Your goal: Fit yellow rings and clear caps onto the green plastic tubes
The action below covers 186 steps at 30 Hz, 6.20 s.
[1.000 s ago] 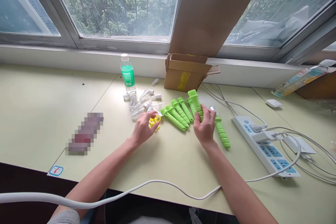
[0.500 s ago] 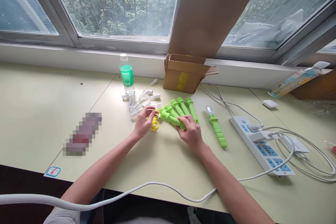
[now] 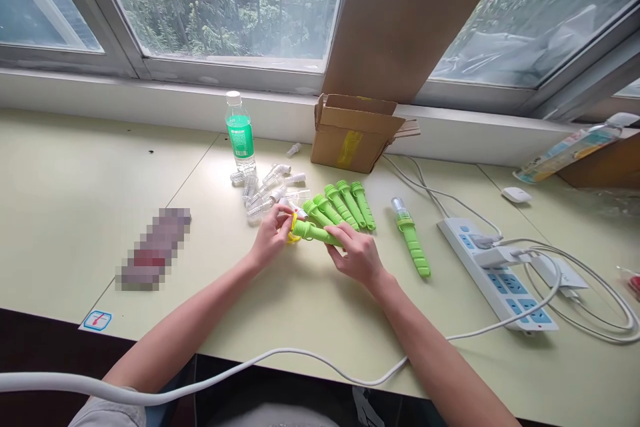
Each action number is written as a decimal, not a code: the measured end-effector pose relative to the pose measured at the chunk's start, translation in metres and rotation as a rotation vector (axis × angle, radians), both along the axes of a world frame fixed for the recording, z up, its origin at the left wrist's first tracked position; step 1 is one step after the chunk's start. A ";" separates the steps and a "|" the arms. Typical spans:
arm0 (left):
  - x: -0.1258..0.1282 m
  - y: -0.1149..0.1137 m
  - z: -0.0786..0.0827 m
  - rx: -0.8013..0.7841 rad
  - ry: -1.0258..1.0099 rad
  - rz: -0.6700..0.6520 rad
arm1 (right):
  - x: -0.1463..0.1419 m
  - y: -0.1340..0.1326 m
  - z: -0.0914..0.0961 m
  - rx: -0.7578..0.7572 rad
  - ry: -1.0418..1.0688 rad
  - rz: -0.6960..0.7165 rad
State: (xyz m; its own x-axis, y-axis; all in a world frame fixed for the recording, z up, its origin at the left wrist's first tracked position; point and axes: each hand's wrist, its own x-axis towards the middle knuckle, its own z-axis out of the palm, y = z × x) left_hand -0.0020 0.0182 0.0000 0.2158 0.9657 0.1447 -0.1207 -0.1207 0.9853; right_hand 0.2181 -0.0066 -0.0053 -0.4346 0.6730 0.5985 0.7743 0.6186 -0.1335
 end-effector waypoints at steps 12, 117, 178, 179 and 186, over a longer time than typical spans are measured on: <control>-0.003 -0.009 0.006 0.470 0.408 0.145 | 0.005 0.002 -0.003 0.039 -0.075 -0.049; 0.000 -0.012 -0.001 0.467 0.484 0.140 | 0.000 -0.006 0.001 -0.107 0.004 -0.089; 0.000 -0.017 0.003 0.614 0.361 0.232 | -0.022 -0.016 0.021 -1.265 0.887 0.188; 0.000 -0.017 0.002 0.613 0.359 0.244 | -0.022 -0.016 0.022 -1.268 0.892 0.188; -0.003 -0.016 0.002 0.638 0.352 0.253 | -0.024 -0.017 0.022 -1.206 0.978 0.170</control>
State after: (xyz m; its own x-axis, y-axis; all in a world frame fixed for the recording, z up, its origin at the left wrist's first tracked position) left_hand -0.0047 0.0021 0.0016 0.1363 0.7446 0.6535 0.2934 -0.6604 0.6912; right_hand 0.1936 -0.0235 0.0171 -0.3313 0.9310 -0.1532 0.0280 -0.1526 -0.9879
